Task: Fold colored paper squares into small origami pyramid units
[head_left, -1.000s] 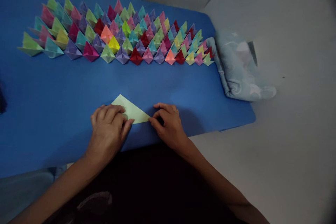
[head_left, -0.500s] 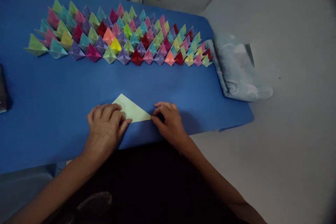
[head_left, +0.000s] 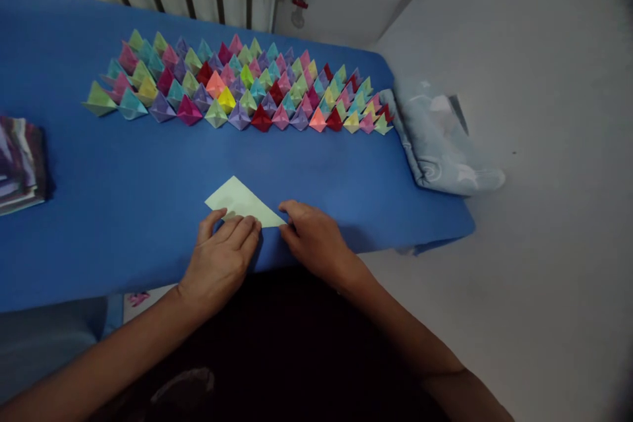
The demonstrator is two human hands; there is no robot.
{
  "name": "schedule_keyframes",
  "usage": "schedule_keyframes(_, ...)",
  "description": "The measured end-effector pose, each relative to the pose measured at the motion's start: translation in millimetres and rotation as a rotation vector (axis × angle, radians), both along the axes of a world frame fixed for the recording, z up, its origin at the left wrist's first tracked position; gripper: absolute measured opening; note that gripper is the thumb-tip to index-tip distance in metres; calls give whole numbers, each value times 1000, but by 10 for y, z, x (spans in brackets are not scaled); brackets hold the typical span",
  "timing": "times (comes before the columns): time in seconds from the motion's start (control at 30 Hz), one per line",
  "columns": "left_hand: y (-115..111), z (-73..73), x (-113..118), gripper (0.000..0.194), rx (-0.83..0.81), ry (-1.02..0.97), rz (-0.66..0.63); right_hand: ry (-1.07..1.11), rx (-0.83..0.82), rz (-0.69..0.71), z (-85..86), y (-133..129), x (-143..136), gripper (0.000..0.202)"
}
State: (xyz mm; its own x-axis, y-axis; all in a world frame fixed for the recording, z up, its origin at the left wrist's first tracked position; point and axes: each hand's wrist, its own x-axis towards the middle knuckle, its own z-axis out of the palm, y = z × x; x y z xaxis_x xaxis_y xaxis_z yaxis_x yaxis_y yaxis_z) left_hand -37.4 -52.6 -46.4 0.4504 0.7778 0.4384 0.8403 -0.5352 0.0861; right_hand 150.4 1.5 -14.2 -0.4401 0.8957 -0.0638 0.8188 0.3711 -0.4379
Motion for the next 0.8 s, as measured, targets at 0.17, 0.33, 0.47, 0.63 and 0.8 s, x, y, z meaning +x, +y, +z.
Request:
schedule_keyframes(0.17, -9, 24, -7, 19, 29, -32, 0, 204, -198, -34, 49, -19, -11, 34)
schedule_keyframes(0.33, 14, 0, -14, 16, 45, -78, 4, 601, -542, -149, 93, -89, -42, 16)
schedule_keyframes(0.47, 38, 103, -98, 18, 0, -297, 27, 826, -488, -160, 219, -118, 12, 14)
schedule_keyframes(0.63, 63, 484, -255, 9, -399, -896, 210, 746, 18, -93, 464, -16, 94, 44)
schedule_keyframes(0.8, 121, 614, -216, 18, -771, -1208, 252, 609, -186, 94, 598, 77, -73, 49)
